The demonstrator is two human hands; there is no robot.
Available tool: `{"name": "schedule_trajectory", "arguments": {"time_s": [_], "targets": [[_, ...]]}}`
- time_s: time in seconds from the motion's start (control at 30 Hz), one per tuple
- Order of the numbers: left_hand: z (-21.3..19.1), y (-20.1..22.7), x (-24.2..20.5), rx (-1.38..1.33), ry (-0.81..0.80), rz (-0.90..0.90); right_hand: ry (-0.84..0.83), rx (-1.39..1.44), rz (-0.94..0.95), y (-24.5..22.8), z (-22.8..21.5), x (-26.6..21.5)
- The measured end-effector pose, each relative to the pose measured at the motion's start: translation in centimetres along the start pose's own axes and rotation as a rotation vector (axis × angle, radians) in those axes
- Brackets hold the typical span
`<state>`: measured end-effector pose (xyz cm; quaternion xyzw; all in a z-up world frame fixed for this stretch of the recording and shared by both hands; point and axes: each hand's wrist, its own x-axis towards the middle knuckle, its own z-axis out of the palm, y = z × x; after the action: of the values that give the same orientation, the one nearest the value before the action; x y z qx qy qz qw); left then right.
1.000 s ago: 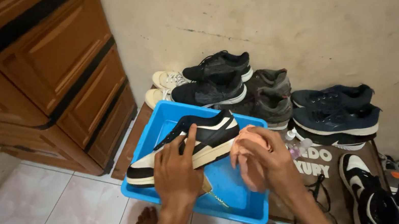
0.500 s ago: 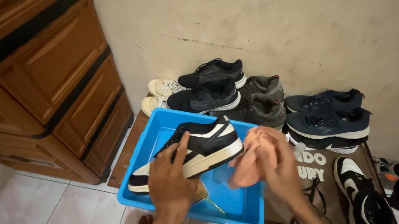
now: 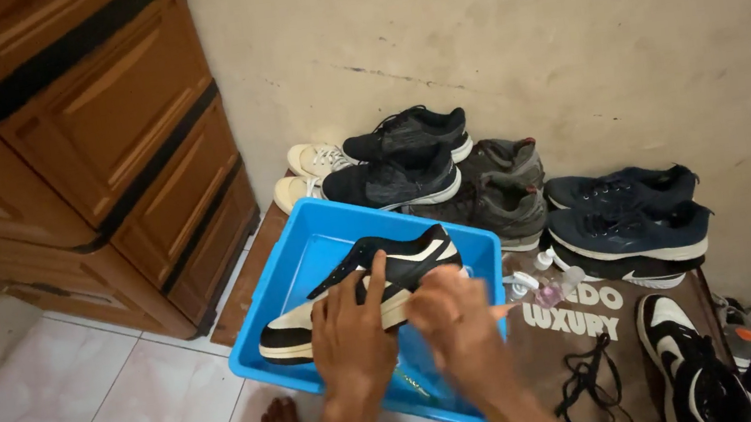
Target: Cleaning and treating the midsole of a sneaker using a brush and cloth over a plastic tray.
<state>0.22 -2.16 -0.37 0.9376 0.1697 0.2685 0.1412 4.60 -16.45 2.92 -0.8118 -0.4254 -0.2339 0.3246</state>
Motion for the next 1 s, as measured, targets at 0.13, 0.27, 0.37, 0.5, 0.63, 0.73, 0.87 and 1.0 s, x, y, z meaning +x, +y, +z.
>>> {"name": "schedule_trajectory", "arguments": {"time_s": [0.13, 0.27, 0.37, 0.5, 0.63, 0.73, 0.87, 1.0], "targets": [[0.8, -0.3, 0.0, 0.048, -0.043, -0.007, -0.208, 0.182, -0.012, -1.9, -1.4, 1.1], [0.6, -0.3, 0.4, 0.066, -0.126, -0.075, 0.064, 0.308, 0.176, 0.7, -2.9, 1.3], [0.8, 0.2, 0.5, 0.064, -0.118, -0.094, 0.093, 0.115, 0.293, 2.1, -2.3, 1.0], [1.4, 0.3, -0.1, 0.128, 0.002, -0.038, 0.021, -0.046, 0.36, 1.1, -0.9, 0.7], [1.3, 0.3, 0.0, 0.131, -0.063, -0.073, 0.027, -0.033, 0.355, -1.0, -1.0, 0.6], [1.4, 0.2, -0.1, 0.157, -0.07, -0.043, -0.032, 0.071, 0.26, -2.2, -0.9, 0.1], [0.5, -0.1, 0.0, 0.113, -0.064, -0.069, -0.144, 0.007, 0.087, -0.5, -0.8, -0.5], [0.1, -0.4, 0.4, 0.051, -0.061, -0.094, -0.151, 0.042, 0.217, 0.7, -2.7, 1.6]]}}
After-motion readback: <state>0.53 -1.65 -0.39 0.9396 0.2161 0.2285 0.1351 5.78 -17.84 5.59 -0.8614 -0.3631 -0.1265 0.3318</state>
